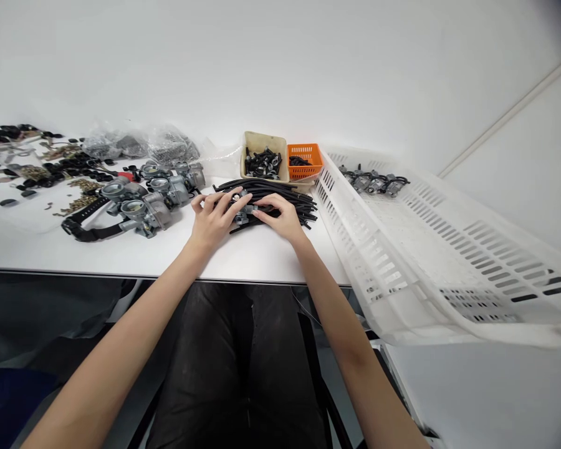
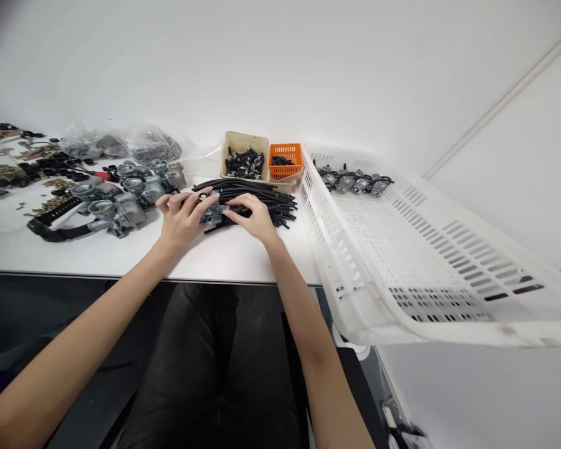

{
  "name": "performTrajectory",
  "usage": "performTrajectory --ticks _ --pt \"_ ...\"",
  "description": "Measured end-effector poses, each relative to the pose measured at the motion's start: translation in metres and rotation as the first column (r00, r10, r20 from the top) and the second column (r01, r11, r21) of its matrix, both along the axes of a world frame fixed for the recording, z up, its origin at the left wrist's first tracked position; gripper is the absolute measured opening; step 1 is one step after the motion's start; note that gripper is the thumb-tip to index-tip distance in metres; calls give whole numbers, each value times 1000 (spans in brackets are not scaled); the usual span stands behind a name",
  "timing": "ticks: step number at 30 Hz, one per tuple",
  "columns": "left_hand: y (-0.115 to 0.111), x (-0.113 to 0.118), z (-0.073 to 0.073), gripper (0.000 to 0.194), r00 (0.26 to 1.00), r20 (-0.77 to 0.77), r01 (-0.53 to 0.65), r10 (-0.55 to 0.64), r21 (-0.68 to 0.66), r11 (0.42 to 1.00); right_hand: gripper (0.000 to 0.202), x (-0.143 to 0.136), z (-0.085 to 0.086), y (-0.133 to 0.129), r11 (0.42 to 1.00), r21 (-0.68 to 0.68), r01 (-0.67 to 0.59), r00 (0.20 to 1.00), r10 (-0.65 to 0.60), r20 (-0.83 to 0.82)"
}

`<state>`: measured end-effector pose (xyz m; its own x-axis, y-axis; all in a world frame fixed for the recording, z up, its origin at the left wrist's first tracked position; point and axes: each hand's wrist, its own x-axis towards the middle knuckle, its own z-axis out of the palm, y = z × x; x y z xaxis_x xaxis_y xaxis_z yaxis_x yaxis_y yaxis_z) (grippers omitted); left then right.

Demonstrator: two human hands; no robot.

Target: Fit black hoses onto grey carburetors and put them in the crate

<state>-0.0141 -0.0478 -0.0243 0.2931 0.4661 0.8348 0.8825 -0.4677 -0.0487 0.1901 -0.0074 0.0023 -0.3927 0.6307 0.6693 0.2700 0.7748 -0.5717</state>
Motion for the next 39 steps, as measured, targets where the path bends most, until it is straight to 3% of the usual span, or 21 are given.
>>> performTrajectory --ticks 13,24,39 --pt "1 1 1 55 1000 -16 -24 25 21 999 24 3 2 -3 979 193 62 987 -89 136" --pt "0 3 2 56 999 2 -36 36 19 999 12 1 1 -7 958 259 124 972 -170 164" --pt "-1 3 2 55 999 17 -36 36 -9 999 17 1 -1 -6 952 263 155 955 -213 207"
